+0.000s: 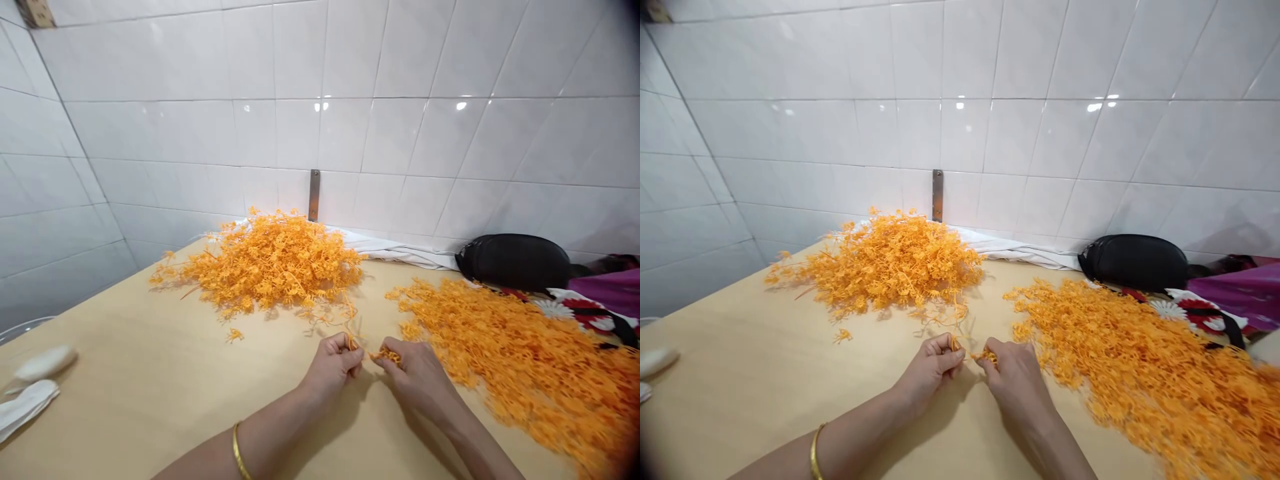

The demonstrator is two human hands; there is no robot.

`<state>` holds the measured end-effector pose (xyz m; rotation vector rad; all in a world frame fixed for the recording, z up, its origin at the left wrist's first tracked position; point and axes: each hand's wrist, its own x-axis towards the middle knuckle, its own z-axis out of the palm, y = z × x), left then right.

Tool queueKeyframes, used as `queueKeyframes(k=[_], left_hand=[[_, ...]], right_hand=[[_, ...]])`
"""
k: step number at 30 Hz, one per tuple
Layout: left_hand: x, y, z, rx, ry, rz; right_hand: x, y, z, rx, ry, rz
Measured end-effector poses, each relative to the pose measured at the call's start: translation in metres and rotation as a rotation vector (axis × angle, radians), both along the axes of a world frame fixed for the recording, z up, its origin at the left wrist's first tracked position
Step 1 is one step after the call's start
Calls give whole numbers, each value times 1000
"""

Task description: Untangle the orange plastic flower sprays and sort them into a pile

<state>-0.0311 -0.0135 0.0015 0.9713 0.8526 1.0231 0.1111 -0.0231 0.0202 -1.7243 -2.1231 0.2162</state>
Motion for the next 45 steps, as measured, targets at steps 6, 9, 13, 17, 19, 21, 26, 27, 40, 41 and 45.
queueKeyframes(k=[6,9,13,17,19,21,26,27,40,41,45], left_hand=[[6,1,1,6,-30,37],[9,0,3,-14,-37,31],[13,0,4,-10,-48,20],[7,0,4,7,-77,26],[-1,2,3,-5,-75,40],[-8,5,3,-31,-80,30],[-15,11,2,-173,-237,-92],[-15,11,2,-220,-267,-109],[-14,16,-1,-381,-472,-80],[-13,16,0,-394,-470,-67],[-15,14,1,-420,-461,-68]], right_hand=[[-12,-1,8,181,-439,-181],[-17,-1,9,216,-489,-237],[-22,0,8,252,-510,-283],[-4,4,8,267,-527,-332],[15,6,10,211,-523,-444],[32,5,11,151,-490,-552],[40,5,5,222,-505,-577],[37,5,3,237,-521,-584],[-48,-20,-10,287,-96,-28],[-50,-19,-13,266,-90,-47],[-48,-14,-19,228,-40,-67]])
